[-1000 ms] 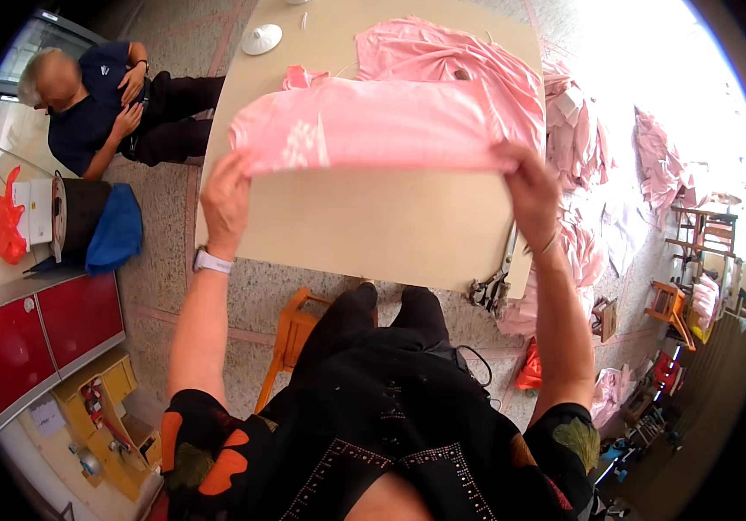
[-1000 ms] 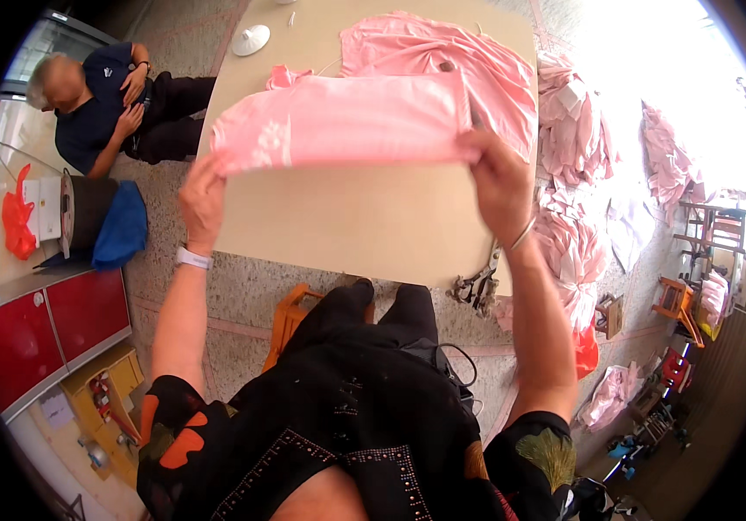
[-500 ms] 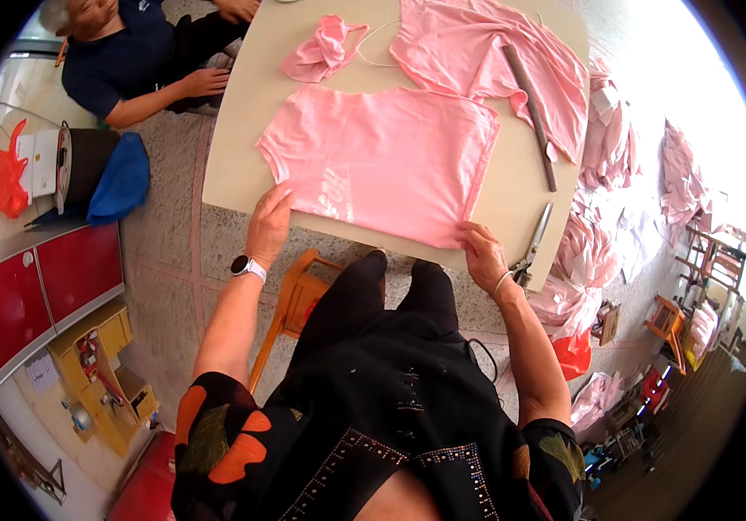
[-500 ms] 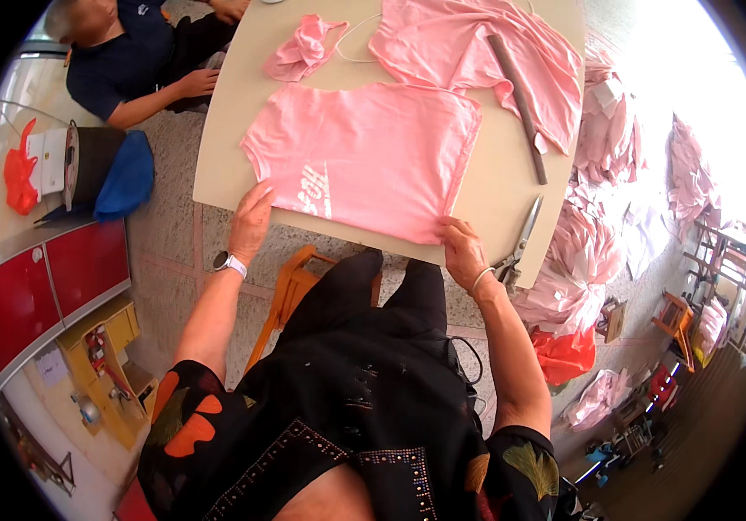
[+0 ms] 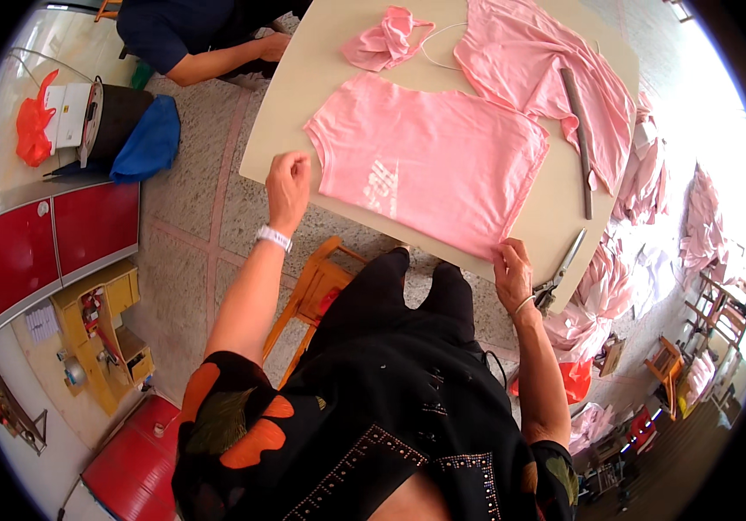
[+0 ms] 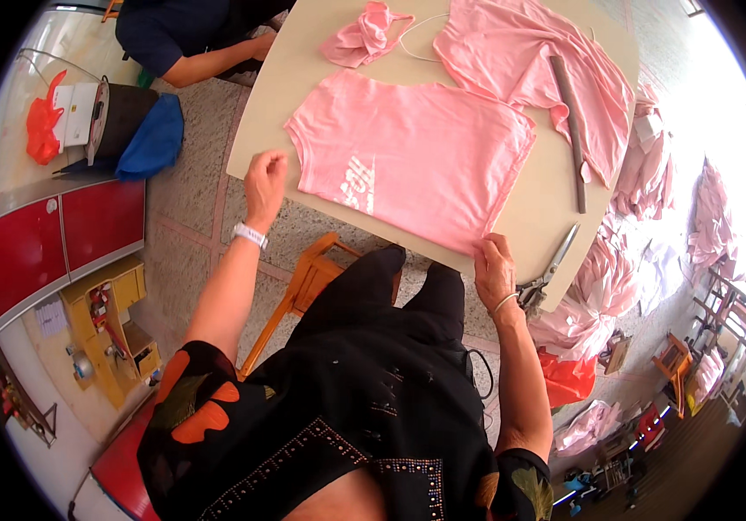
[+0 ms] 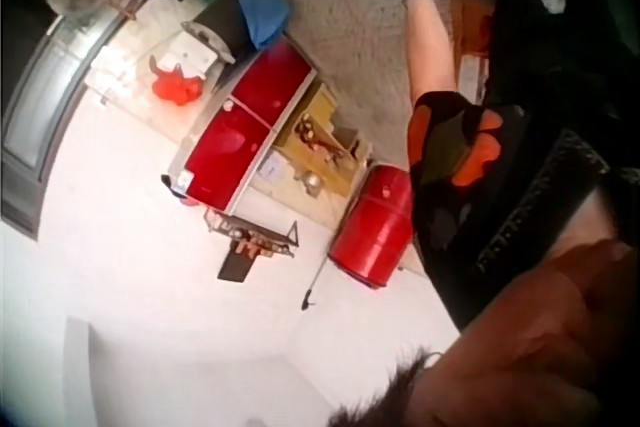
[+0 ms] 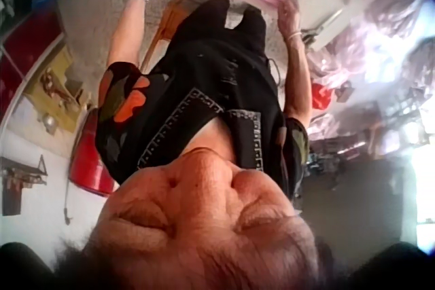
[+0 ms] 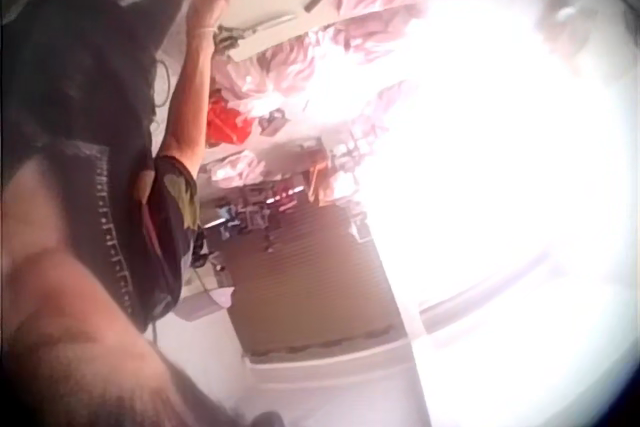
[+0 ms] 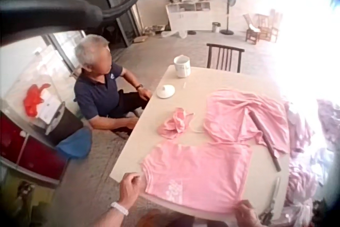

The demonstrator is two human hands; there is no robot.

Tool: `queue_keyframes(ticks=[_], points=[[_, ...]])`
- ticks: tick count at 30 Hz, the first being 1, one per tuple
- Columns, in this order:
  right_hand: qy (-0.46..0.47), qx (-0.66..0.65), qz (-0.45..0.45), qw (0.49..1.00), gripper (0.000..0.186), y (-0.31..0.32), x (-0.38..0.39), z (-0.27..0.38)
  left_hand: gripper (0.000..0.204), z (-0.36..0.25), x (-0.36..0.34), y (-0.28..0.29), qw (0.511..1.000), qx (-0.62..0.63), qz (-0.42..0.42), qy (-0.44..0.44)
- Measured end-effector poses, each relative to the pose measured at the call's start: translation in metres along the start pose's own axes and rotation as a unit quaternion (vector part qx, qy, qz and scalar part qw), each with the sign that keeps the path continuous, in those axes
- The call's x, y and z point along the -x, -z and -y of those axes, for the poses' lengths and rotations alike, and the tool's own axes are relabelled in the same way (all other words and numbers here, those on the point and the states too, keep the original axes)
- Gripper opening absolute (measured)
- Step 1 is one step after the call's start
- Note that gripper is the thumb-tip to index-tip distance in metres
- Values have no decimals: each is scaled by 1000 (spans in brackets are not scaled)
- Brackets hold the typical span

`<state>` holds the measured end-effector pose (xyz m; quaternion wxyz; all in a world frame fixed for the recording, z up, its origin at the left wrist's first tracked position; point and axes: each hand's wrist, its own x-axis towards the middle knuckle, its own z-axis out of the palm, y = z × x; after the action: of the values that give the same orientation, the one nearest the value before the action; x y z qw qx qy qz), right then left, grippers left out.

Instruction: The person measures and marks a pink garment using a wooden stick and chalk, then cuts the fabric using scissors.

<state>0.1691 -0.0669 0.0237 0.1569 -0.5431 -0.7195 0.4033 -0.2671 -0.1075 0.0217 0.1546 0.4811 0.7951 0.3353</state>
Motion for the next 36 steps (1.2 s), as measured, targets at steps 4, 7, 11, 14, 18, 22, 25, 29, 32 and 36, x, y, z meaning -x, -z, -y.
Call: queue_keyframes(ticks=[4, 7, 11, 14, 18, 22, 25, 29, 32, 36], points=[[4, 42, 10, 999, 11, -10, 2, -5, 21, 25, -46, -12, 999, 17, -16, 41], [-6, 35, 13, 999, 11, -14, 3, -6, 19, 34, -66, -23, 998, 8, -1, 61], [-13, 33, 11, 999, 12, -14, 3, -7, 19, 29, -79, -34, 996, -10, 19, 88], [-5, 45, 6, 999, 13, -15, 1, -7, 20, 27, -84, -35, 994, -66, 23, 85], [-3, 47, 4, 999, 13, -15, 1, -8, 20, 18, -86, -30, 993, -80, 51, 68], [-1, 43, 0, 999, 12, -15, 1, -12, 18, 11, -91, -19, 993, -35, 79, 82], [-3, 45, 1, 999, 12, -14, 1, -9, 17, 6, -93, -11, 990, -8, 100, 96], [-36, 25, 16, 999, 12, -12, -1, 0, 17, 17, -94, -8, 991, -19, 102, 80], [-37, 22, 16, 999, 12, -10, -1, 2, 18, 27, -93, -12, 991, 23, 102, 83], [64, 133, -23, 989, 13, -13, -6, 24, 21, 27, -89, -11, 976, 77, 135, 151]])
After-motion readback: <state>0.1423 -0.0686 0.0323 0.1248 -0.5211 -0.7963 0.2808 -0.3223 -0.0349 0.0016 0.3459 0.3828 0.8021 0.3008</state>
